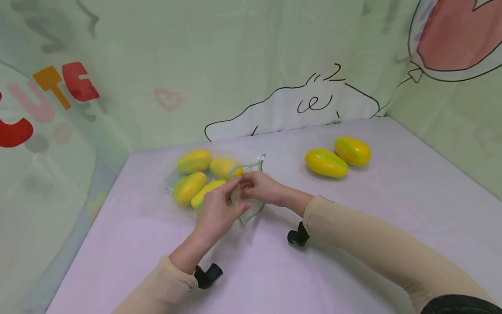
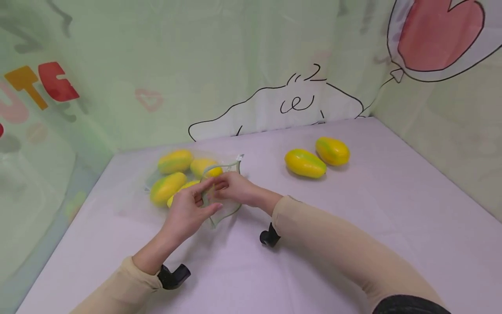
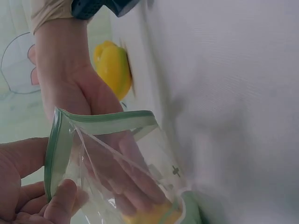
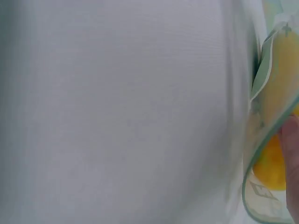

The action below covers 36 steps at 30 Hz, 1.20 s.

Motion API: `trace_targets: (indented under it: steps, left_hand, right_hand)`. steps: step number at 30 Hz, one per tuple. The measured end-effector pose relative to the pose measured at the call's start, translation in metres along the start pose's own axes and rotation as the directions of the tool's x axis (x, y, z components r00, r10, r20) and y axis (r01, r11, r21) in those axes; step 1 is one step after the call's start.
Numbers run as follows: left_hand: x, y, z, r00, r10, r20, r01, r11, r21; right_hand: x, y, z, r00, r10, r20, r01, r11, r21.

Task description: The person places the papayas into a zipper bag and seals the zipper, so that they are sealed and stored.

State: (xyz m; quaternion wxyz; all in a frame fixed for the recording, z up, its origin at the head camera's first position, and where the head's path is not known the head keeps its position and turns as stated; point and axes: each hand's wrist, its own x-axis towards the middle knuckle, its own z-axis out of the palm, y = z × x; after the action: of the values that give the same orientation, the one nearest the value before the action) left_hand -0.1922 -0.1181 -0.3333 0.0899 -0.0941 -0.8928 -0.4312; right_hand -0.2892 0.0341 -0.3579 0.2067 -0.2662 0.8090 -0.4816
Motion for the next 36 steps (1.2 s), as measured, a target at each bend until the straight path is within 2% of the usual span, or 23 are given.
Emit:
trace_targets:
  steps: [5, 11, 15, 19, 23, 28, 31, 36]
  left_hand:
    - [0.001, 0.006, 0.003, 1.000, 0.019, 0.005, -0.019, 1.000, -0.007]
    - [0.003, 0.009, 0.004, 0.999, 0.041, -0.002, -0.041, 0.999, -0.006]
    - [0.006, 0.011, 0.002, 0.999, 0.034, 0.008, -0.034, 0.999, -0.020]
    - [0.007, 0.012, 0.002, 0.999, -0.033, 0.041, 0.036, 0.997, -0.069]
    - [0.006, 0.011, 0.003, 0.995, -0.079, 0.066, 0.087, 0.988, -0.126]
    - [0.004, 0.007, 0.003, 0.996, -0.067, 0.065, 0.076, 0.986, -0.151]
    - [0.004, 0.006, 0.003, 0.996, -0.062, 0.059, 0.070, 0.988, -0.139]
    - [0.004, 0.008, 0.004, 0.996, -0.077, 0.055, 0.083, 0.989, -0.122]
  right_hand:
    - [0.006, 0.002, 0.003, 0.996, -0.053, 0.074, 0.052, 0.999, 0.013]
    - [0.001, 0.005, -0.004, 0.990, -0.060, 0.125, 0.057, 0.998, 0.023]
    - [-0.016, 0.005, -0.022, 0.987, -0.042, 0.155, 0.038, 0.999, 0.032]
    - [-0.039, 0.009, -0.052, 0.989, -0.009, 0.149, 0.001, 0.999, 0.055]
    - [-0.067, 0.021, -0.089, 0.998, 0.013, 0.063, -0.018, 0.997, 0.080]
    - [-0.105, 0.035, -0.140, 0.994, 0.035, -0.102, -0.026, 0.995, 0.092]
    - [-0.124, 0.044, -0.171, 0.974, 0.073, -0.213, -0.062, 0.996, 0.057]
    - [-0.141, 0.064, -0.218, 0.918, 0.130, -0.375, -0.148, 0.989, -0.018]
